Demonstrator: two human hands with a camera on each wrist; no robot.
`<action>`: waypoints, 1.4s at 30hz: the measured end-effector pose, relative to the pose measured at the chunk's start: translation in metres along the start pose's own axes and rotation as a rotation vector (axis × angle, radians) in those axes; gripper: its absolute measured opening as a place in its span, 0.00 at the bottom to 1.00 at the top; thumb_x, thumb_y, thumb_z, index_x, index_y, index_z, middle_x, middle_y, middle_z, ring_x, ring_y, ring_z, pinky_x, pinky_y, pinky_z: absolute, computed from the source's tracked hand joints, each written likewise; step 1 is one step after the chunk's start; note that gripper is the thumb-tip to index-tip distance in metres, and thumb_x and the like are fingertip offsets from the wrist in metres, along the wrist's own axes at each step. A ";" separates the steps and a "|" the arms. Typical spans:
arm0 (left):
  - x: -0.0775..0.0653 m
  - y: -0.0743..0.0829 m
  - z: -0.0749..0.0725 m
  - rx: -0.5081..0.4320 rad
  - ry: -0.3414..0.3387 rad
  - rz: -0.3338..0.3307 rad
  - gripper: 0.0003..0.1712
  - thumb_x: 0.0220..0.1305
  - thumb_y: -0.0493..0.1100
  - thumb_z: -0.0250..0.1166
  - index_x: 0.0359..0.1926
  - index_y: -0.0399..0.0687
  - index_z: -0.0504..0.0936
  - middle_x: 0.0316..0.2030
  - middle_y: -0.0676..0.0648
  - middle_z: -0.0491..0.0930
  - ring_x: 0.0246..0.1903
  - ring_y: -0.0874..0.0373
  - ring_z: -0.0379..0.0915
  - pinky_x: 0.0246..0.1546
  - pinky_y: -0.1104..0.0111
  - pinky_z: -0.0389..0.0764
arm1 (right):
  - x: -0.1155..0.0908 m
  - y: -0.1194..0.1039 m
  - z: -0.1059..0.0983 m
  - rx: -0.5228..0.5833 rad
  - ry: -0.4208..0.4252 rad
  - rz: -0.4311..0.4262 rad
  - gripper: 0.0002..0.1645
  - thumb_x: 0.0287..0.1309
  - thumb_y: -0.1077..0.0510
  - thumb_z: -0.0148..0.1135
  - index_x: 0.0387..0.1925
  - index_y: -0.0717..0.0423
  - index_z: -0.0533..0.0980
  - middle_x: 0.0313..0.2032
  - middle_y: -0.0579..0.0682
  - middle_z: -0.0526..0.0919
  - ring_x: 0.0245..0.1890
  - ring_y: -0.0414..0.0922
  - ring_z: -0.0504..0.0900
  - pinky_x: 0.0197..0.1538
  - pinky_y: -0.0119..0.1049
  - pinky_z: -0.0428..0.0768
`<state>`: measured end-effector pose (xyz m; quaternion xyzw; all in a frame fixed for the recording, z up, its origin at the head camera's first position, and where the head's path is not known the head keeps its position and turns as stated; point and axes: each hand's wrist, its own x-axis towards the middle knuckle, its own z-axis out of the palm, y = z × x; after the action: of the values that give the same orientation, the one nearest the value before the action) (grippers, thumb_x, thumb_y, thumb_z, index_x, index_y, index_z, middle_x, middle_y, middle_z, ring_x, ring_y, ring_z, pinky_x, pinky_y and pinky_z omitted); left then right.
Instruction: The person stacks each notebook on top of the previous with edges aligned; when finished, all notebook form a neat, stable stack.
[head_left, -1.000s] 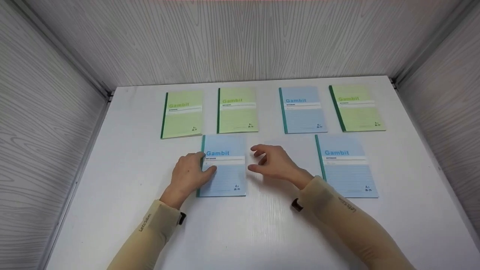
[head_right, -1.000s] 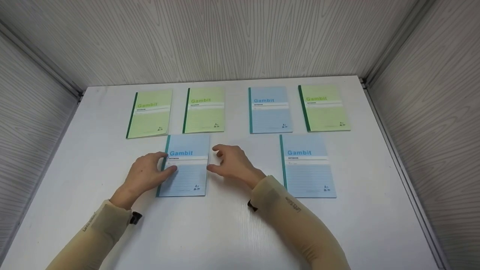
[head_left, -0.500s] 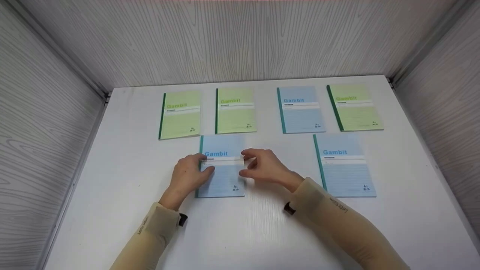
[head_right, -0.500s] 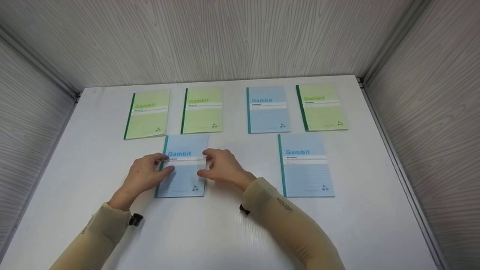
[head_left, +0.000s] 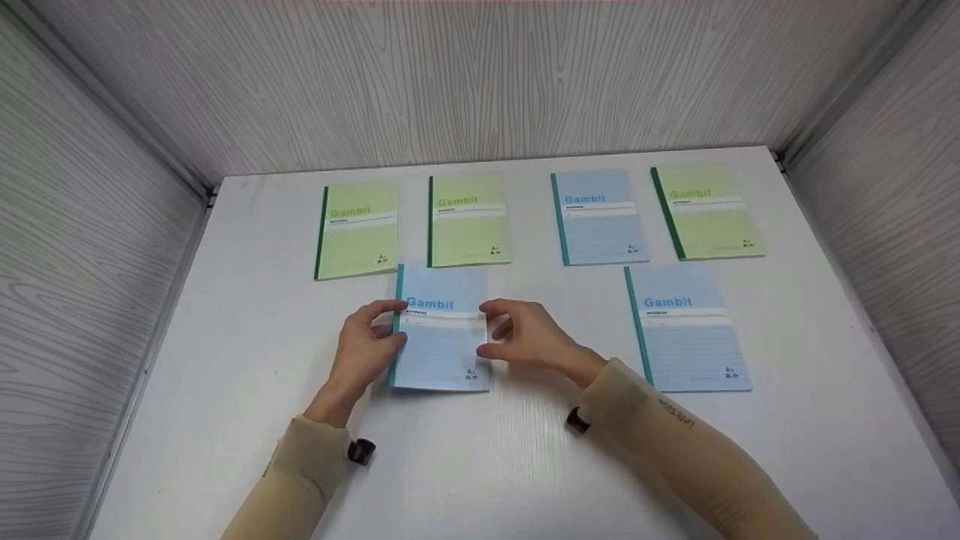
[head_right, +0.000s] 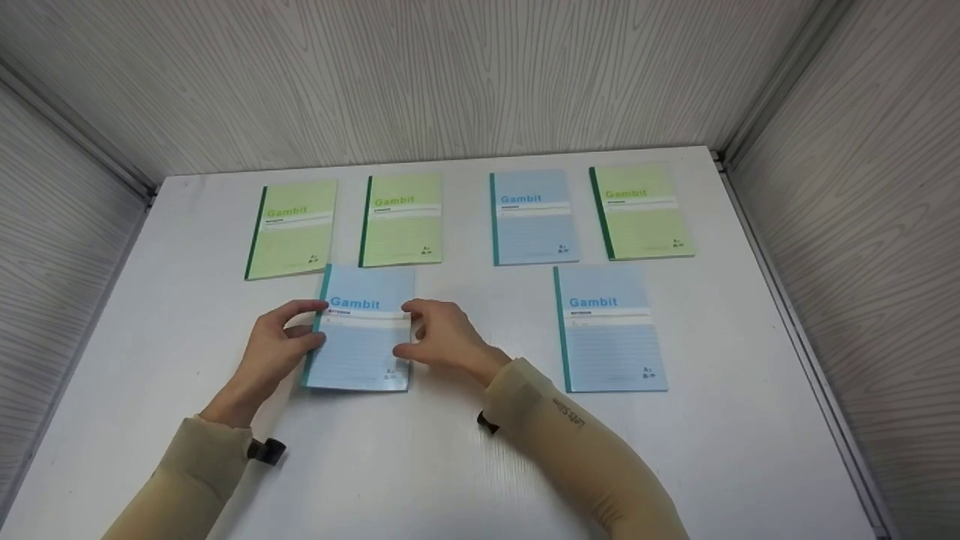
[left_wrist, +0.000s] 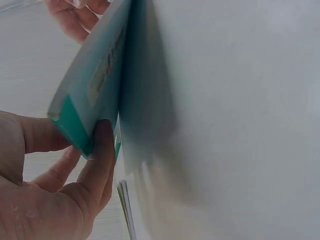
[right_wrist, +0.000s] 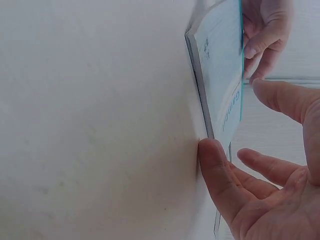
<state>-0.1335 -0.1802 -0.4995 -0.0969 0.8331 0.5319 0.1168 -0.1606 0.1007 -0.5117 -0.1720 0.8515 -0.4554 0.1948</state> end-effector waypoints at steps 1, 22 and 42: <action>0.000 -0.001 0.000 -0.054 -0.011 -0.010 0.30 0.69 0.30 0.64 0.70 0.47 0.77 0.75 0.42 0.67 0.68 0.42 0.74 0.69 0.51 0.75 | 0.000 0.000 0.000 0.001 0.003 0.004 0.40 0.57 0.52 0.79 0.69 0.56 0.76 0.57 0.50 0.84 0.46 0.44 0.86 0.54 0.42 0.84; -0.008 0.014 -0.009 -0.515 -0.109 0.021 0.32 0.71 0.26 0.62 0.73 0.48 0.75 0.73 0.46 0.73 0.66 0.47 0.75 0.61 0.65 0.82 | 0.002 0.000 0.007 0.493 -0.030 0.150 0.37 0.58 0.54 0.79 0.67 0.42 0.75 0.65 0.51 0.78 0.57 0.52 0.83 0.55 0.45 0.87; 0.037 0.041 -0.019 -0.163 -0.136 0.147 0.34 0.66 0.33 0.73 0.72 0.49 0.77 0.66 0.44 0.78 0.55 0.49 0.85 0.48 0.62 0.88 | 0.023 0.000 -0.031 0.522 0.216 0.093 0.35 0.58 0.70 0.74 0.66 0.47 0.79 0.52 0.56 0.81 0.45 0.52 0.84 0.50 0.37 0.88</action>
<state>-0.1822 -0.1821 -0.4671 -0.0086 0.7821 0.6104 0.1255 -0.1955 0.1119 -0.5003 -0.0275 0.7281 -0.6656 0.1615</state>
